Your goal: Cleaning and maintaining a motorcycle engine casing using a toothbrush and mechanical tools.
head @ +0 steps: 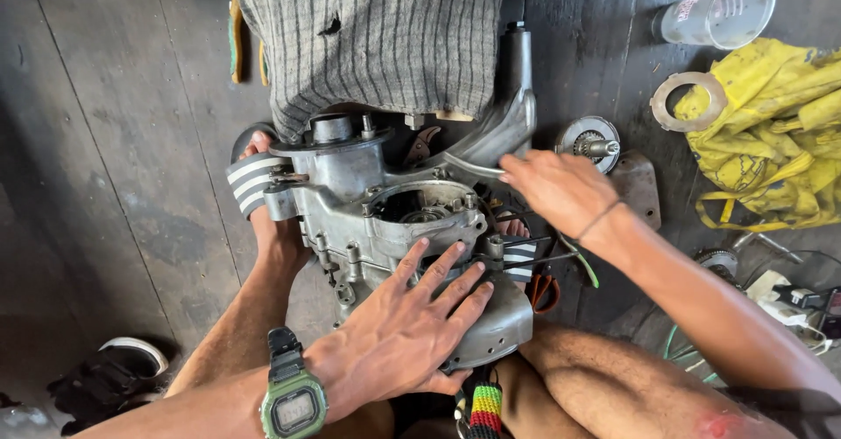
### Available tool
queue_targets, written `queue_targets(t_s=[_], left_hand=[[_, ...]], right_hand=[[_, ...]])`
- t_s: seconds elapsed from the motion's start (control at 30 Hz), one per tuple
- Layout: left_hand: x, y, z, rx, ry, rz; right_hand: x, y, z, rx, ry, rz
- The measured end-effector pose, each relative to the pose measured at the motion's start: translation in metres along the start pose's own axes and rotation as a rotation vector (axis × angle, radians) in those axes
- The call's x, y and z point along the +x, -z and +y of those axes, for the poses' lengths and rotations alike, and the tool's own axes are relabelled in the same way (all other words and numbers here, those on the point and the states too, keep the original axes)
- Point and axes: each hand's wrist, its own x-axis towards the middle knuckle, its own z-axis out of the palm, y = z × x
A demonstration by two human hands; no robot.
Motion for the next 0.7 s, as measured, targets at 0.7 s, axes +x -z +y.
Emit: queue_targets(t_s=[0.7], left_hand=[[-0.001,0.002,0.002,0.030,-0.008,0.077]], right_hand=[[-0.009,0.000,0.009,-0.234,0.050,0.092]])
